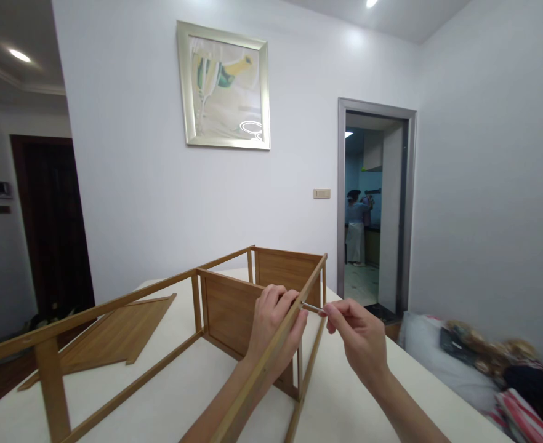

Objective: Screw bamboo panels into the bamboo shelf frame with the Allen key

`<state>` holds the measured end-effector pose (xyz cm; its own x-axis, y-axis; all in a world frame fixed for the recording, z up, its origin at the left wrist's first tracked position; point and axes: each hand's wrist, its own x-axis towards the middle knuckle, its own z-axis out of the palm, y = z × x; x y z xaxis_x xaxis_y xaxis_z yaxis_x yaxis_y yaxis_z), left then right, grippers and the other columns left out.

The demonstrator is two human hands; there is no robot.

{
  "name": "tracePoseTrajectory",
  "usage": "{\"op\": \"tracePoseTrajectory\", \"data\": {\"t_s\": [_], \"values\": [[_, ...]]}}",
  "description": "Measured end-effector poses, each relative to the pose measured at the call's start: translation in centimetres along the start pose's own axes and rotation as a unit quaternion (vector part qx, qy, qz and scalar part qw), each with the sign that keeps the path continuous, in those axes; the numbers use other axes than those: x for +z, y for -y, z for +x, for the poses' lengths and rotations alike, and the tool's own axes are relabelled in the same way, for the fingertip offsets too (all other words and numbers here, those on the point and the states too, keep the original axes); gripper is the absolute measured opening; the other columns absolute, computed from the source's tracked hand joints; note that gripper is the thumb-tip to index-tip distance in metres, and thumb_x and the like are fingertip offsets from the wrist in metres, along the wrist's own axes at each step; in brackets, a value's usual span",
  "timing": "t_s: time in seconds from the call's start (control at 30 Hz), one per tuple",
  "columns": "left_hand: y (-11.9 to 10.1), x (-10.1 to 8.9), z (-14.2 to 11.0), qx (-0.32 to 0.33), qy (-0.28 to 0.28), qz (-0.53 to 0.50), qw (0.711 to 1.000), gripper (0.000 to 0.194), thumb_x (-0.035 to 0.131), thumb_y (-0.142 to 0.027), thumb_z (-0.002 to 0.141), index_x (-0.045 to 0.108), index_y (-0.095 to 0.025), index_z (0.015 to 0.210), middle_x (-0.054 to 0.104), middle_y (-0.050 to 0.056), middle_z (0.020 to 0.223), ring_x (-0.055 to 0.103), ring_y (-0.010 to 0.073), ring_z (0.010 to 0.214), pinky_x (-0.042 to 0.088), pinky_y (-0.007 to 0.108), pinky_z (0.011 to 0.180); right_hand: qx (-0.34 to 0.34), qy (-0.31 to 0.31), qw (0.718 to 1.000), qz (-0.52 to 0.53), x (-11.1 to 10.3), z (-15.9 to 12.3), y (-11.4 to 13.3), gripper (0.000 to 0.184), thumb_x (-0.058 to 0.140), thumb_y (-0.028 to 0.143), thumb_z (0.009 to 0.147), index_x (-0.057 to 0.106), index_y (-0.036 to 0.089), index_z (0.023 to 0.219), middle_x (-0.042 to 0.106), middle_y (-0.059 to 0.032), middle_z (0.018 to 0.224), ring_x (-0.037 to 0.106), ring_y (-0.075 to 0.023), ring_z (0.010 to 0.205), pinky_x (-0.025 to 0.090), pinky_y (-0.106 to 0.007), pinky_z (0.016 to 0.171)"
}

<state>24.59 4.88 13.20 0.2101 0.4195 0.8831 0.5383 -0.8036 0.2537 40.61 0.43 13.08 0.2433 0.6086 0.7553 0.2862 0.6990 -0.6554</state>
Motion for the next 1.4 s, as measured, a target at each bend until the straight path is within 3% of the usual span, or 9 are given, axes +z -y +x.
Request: {"op": "tracePoseTrajectory", "data": {"t_s": [0.13, 0.2, 0.3, 0.57, 0.77, 0.9, 1.0, 1.17, 1.4], "values": [[0.0, 0.0, 0.0, 0.002, -0.001, 0.001, 1.0, 0.018, 0.057, -0.02, 0.084, 0.06, -0.023, 0.102, 0.057, 0.005, 0.097, 0.053, 0.0226, 0.097, 0.044, 0.039, 0.087, 0.237, 0.037, 0.935, 0.26, 0.6, 0.7, 0.8, 0.03, 0.073, 0.041, 0.076, 0.059, 0.018, 0.066, 0.065, -0.0032, 0.063, 0.051, -0.0095, 0.049, 0.043, -0.022, 0.047], [0.0, 0.0, -0.1, 0.004, -0.001, 0.0, 1.0, 0.017, 0.056, -0.021, 0.084, 0.06, -0.023, 0.101, 0.057, 0.006, 0.097, 0.053, 0.0226, 0.097, 0.044, 0.039, 0.087, 0.288, 0.037, 0.898, 0.331, 0.7, 1.0, 0.9, 0.026, 0.077, 0.037, 0.072, 0.062, 0.018, 0.078, 0.065, -0.0021, 0.065, 0.052, -0.0092, 0.049, 0.043, -0.021, 0.046], [0.0, 0.0, -0.1, 0.004, -0.001, 0.0, 1.0, 0.017, 0.056, -0.02, 0.084, 0.06, -0.023, 0.1, 0.057, 0.005, 0.097, 0.054, 0.0222, 0.096, 0.045, 0.038, 0.087, 0.288, 0.055, 0.888, 0.355, 0.4, 1.2, 0.4, 0.027, 0.078, 0.034, 0.071, 0.061, 0.019, 0.087, 0.066, -0.0016, 0.066, 0.056, -0.0101, 0.051, 0.046, -0.021, 0.048], [-0.1, -0.1, 0.0, 0.006, -0.001, 0.004, 1.0, 0.018, 0.057, -0.02, 0.084, 0.061, -0.023, 0.101, 0.058, 0.005, 0.096, 0.054, 0.0224, 0.096, 0.045, 0.038, 0.086, 0.16, 0.087, 0.952, 0.247, -1.2, 1.6, -2.1, 0.026, 0.081, 0.034, 0.07, 0.068, 0.018, 0.085, 0.07, -0.0034, 0.069, 0.063, -0.0147, 0.055, 0.053, -0.028, 0.053], [-0.1, -0.2, 0.0, 0.005, 0.004, 0.005, 1.0, 0.019, 0.058, -0.021, 0.084, 0.061, -0.023, 0.102, 0.058, 0.005, 0.096, 0.055, 0.022, 0.096, 0.045, 0.037, 0.086, -0.038, 0.059, 0.998, -0.006, -2.4, 1.7, -2.1, 0.015, 0.074, 0.03, 0.077, 0.075, 0.02, 0.087, 0.072, -0.0045, 0.07, 0.066, -0.0179, 0.058, 0.056, -0.031, 0.056], [0.0, -0.1, 0.0, 0.009, 0.003, 0.005, 1.0, 0.019, 0.058, -0.021, 0.084, 0.061, -0.023, 0.102, 0.058, 0.005, 0.098, 0.054, 0.0219, 0.097, 0.045, 0.038, 0.087, -0.275, 0.033, 0.944, -0.181, -2.5, 1.0, -1.7, 0.027, 0.066, 0.016, 0.081, 0.07, 0.022, 0.107, 0.073, -0.0062, 0.084, 0.068, -0.0185, 0.07, 0.057, -0.031, 0.064], [0.1, -0.1, -0.1, 0.011, 0.002, 0.003, 1.0, 0.018, 0.057, -0.021, 0.084, 0.061, -0.023, 0.102, 0.058, 0.005, 0.098, 0.054, 0.0222, 0.098, 0.045, 0.038, 0.087, -0.355, 0.038, 0.9, -0.248, -2.4, 0.8, -2.0, 0.04, 0.062, 0.013, 0.082, 0.061, 0.021, 0.122, 0.073, -0.0081, 0.09, 0.069, -0.02, 0.075, 0.058, -0.033, 0.066], [0.0, -0.1, -0.1, 0.012, 0.003, -0.001, 1.0, 0.019, 0.056, -0.021, 0.085, 0.06, -0.023, 0.104, 0.058, 0.006, 0.099, 0.055, 0.0227, 0.098, 0.045, 0.038, 0.088, -0.392, 0.025, 0.874, -0.287, -2.4, 0.9, -2.5, 0.043, 0.058, 0.009, 0.083, 0.058, 0.021, 0.124, 0.072, -0.0105, 0.1, 0.069, -0.0221, 0.088, 0.058, -0.035, 0.074], [0.0, -0.1, -0.1, 0.013, 0.003, -0.001, 1.0, 0.019, 0.056, -0.021, 0.085, 0.061, -0.023, 0.104, 0.058, 0.006, 0.098, 0.055, 0.0228, 0.098, 0.045, 0.038, 0.087, -0.351, 0.048, 0.899, -0.258, -2.2, 0.6, -1.9, 0.019, 0.057, 0.012, 0.085, 0.065, 0.02, 0.101, 0.071, -0.0059, 0.082, 0.067, -0.0182, 0.072, 0.053, -0.03, 0.064]]}}
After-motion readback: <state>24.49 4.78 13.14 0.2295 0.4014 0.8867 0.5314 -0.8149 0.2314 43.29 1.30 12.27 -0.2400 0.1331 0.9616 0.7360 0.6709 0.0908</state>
